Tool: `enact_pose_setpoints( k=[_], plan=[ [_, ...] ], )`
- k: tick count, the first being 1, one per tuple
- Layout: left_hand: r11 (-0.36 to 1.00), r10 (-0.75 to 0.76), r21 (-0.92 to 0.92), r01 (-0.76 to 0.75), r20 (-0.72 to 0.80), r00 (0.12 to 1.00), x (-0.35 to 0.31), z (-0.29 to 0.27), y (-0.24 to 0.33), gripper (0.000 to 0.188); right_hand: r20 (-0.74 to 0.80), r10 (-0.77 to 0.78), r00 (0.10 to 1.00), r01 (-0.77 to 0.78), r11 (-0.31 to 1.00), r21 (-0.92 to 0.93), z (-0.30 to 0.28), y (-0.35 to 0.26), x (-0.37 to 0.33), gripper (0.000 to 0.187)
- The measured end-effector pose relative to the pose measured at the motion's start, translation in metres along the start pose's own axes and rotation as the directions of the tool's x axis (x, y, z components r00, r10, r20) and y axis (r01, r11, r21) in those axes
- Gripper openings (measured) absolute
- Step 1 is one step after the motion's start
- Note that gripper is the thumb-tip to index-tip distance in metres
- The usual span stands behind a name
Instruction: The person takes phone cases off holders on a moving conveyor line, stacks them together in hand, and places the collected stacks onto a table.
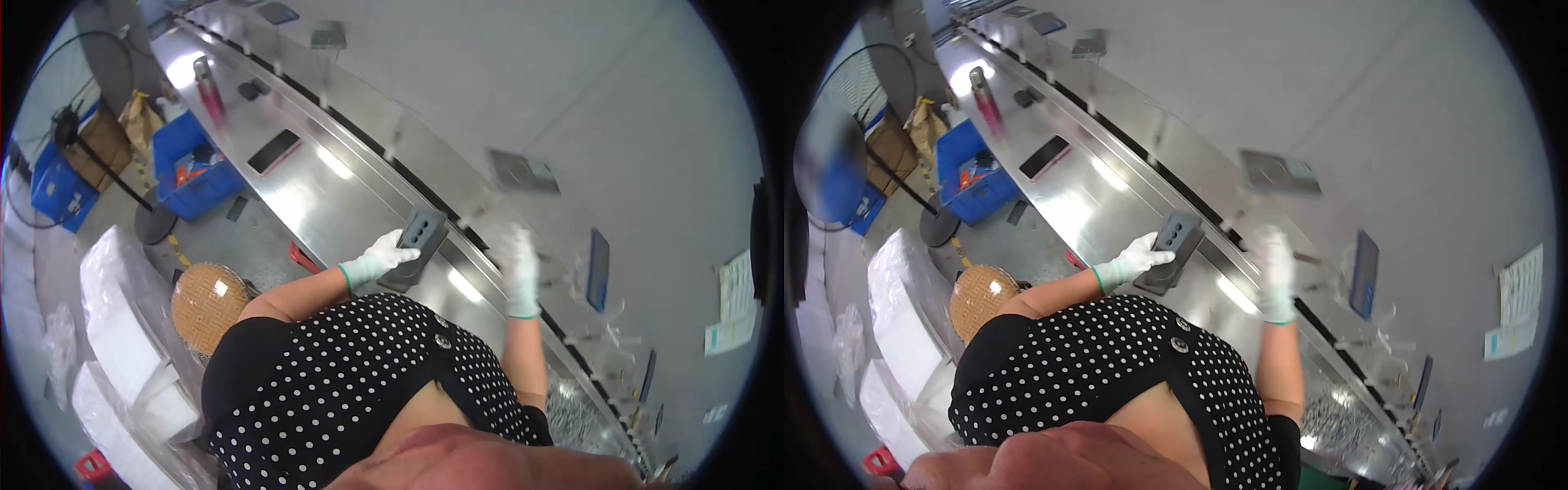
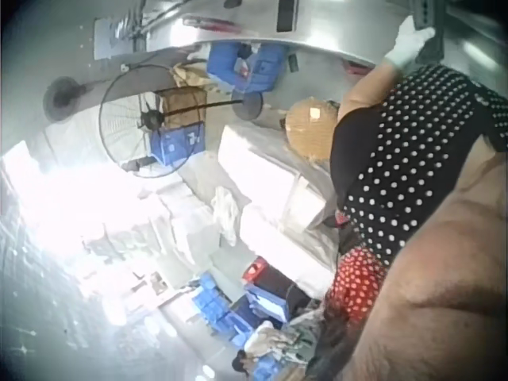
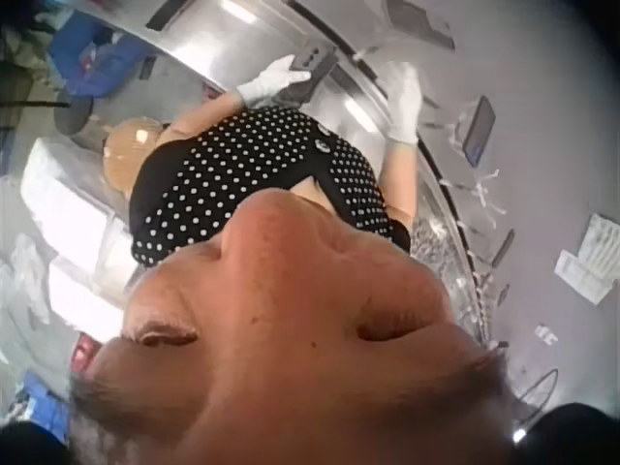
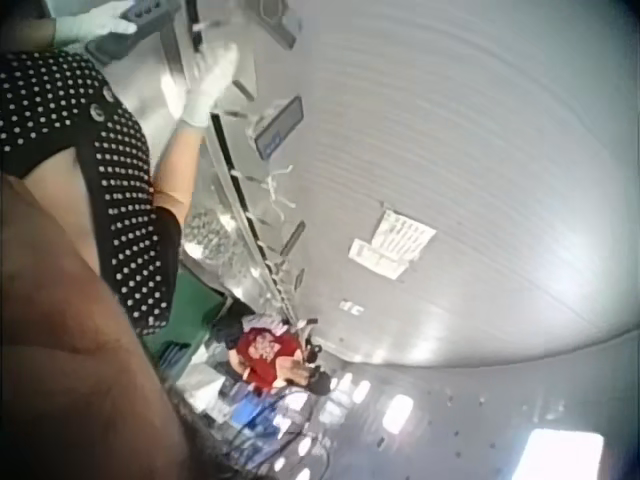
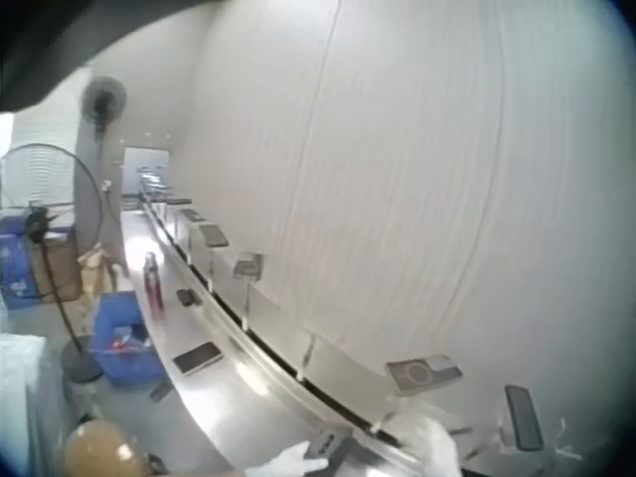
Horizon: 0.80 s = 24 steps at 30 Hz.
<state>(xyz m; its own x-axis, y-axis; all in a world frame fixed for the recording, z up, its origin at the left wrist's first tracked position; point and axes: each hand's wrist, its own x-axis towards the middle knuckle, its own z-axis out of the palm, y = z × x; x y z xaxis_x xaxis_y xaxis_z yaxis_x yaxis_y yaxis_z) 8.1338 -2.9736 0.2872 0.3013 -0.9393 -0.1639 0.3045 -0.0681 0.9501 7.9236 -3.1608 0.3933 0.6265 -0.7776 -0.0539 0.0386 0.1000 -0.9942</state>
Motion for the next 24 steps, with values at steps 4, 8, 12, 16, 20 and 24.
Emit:
enact_pose_setpoints(
  k=[4,8,12,16,20,24],
  plan=[
    [0.548,-0.06,0.801,0.242,-0.251,0.966,-0.037,-0.071,0.034,0.059,-0.026,0.069,0.997,-0.048,0.875,0.482,-0.074,-0.067,0.067,0.04],
    [0.386,-0.075,0.864,0.322,-0.318,0.945,-0.046,-0.115,0.03,0.059,-0.076,0.03,0.997,-0.038,0.994,-0.107,-0.066,-0.134,0.066,0.033],
    [0.36,-0.11,0.883,0.3,-0.279,0.954,-0.031,-0.118,0.037,0.05,0.032,-0.204,0.978,0.2,0.899,-0.39,0.078,-0.176,0.004,0.027],
    [0.305,-0.188,0.932,0.194,-0.141,0.972,-0.005,-0.114,0.028,0.038,0.368,-0.262,0.892,0.447,0.39,-0.805,0.176,-0.116,0.016,0.033],
    [0.233,-0.125,0.973,0.01,0.02,0.992,0.011,-0.111,0.002,0.037,0.379,-0.347,0.858,0.477,0.262,-0.839,0.22,-0.073,0.083,0.047],
    [0.218,-0.198,0.976,-0.015,0.059,0.978,0.018,-0.118,0.007,0.044,0.051,-0.409,0.911,0.315,0.61,-0.727,0.184,-0.042,0.096,0.038]
  ],
)
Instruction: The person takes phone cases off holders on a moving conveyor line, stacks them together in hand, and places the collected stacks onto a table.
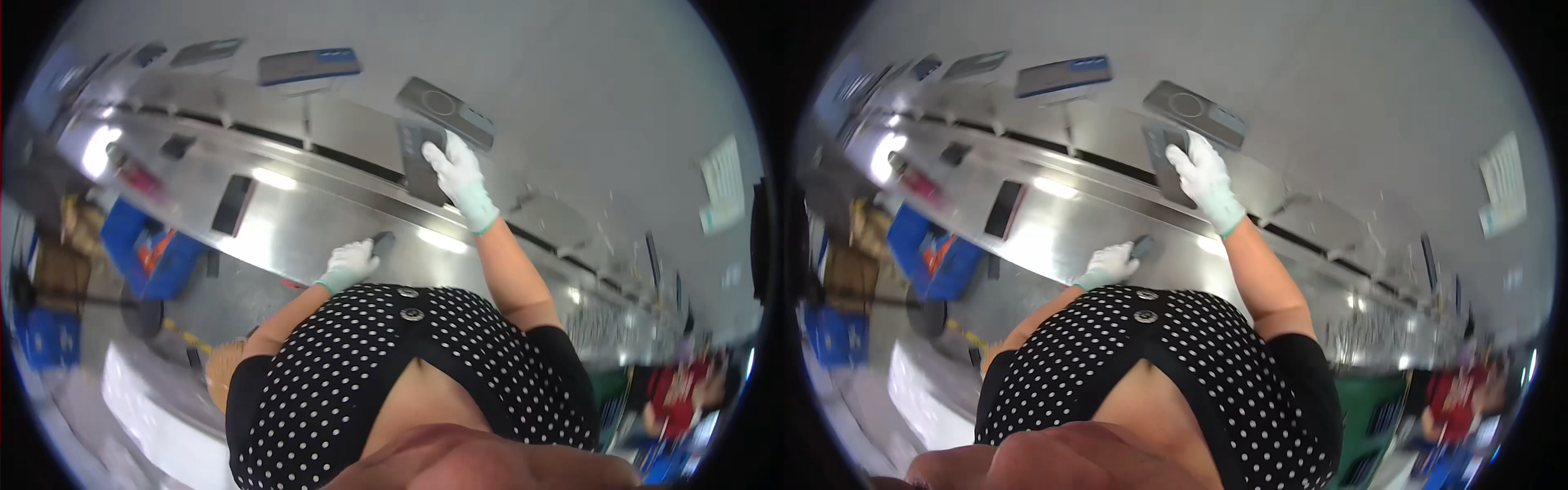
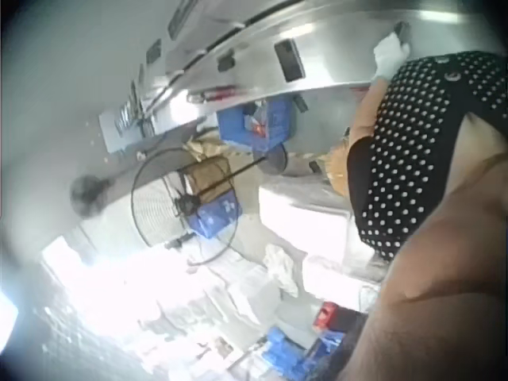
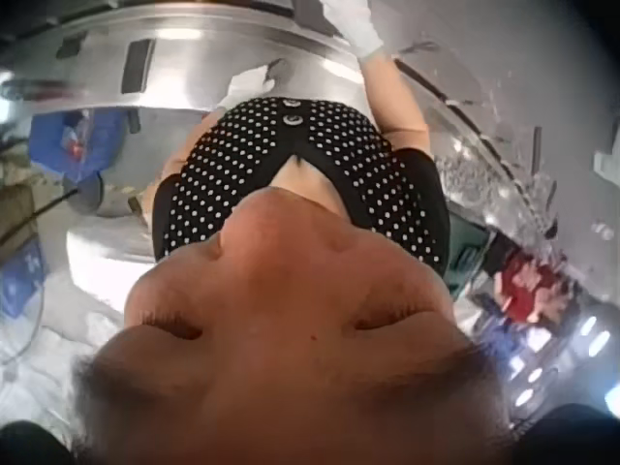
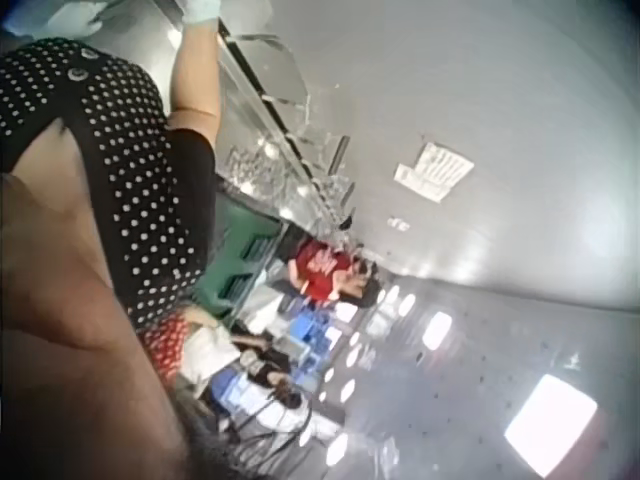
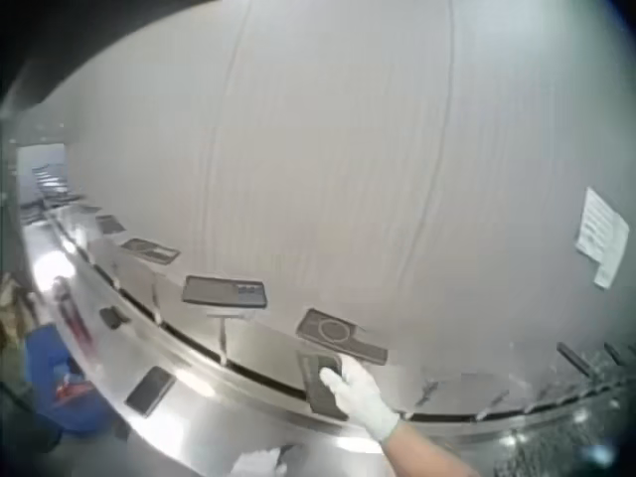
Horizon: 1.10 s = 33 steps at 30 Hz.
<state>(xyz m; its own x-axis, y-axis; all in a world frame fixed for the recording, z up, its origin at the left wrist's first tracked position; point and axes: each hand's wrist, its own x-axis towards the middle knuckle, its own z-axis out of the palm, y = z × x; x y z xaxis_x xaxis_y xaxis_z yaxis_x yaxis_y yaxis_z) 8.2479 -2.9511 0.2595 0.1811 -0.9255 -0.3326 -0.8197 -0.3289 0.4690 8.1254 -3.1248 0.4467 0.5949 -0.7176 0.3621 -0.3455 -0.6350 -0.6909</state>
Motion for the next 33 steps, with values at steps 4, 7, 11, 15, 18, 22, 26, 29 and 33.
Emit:
enact_pose_setpoints(
  k=[4,7,11,15,18,22,26,29,33],
  plan=[
    [0.995,0.065,0.075,-0.068,0.043,0.997,0.014,0.004,-0.009,0.052,-0.11,0.333,0.936,-0.212,0.788,0.578,-0.034,0.04,-0.019,0.029],
    [0.989,0.078,0.117,-0.089,0.099,0.992,0.027,0.013,-0.018,0.057,-0.147,0.475,0.868,-0.218,0.629,0.746,-0.051,0.058,-0.036,0.026],
    [0.989,0.087,0.106,-0.099,0.115,0.99,0.034,0.021,-0.036,0.059,-0.453,0.558,0.695,-0.041,0.659,0.751,-0.076,0.105,-0.051,0.031],
    [0.998,0.03,0.052,-0.038,0.144,0.989,0.034,0.008,-0.025,0.069,-0.373,0.591,0.715,-0.015,0.547,0.837,-0.156,0.125,-0.043,0.032],
    [1.0,0.015,0.0,-0.015,0.06,0.998,0.031,0.007,-0.021,0.075,-0.405,0.531,0.744,-0.05,0.649,0.759,-0.2,0.111,-0.044,0.031],
    [0.925,-0.028,-0.381,-0.013,-0.102,0.994,0.055,0.038,-0.08,0.061,-0.186,0.161,0.969,-0.072,0.91,0.409,-0.132,0.009,-0.068,0.042],
    [-0.034,0.069,-0.999,0.008,0.005,0.998,0.053,0.022,-0.068,0.052,0.209,-0.053,0.976,-0.042,0.903,0.427,0.016,0.012,-0.083,0.09],
    [-0.501,0.215,-0.864,0.049,-0.07,0.974,0.02,-0.005,-0.017,0.044,0.056,0.282,0.958,-0.271,0.819,0.506,0.117,0.078,-0.085,0.077],
    [-0.064,0.099,-0.998,-0.029,-0.036,0.994,0.031,0.03,-0.041,0.034,0.327,0.473,0.818,-0.517,0.854,0.058,0.127,0.116,-0.087,0.054]
  ],
)
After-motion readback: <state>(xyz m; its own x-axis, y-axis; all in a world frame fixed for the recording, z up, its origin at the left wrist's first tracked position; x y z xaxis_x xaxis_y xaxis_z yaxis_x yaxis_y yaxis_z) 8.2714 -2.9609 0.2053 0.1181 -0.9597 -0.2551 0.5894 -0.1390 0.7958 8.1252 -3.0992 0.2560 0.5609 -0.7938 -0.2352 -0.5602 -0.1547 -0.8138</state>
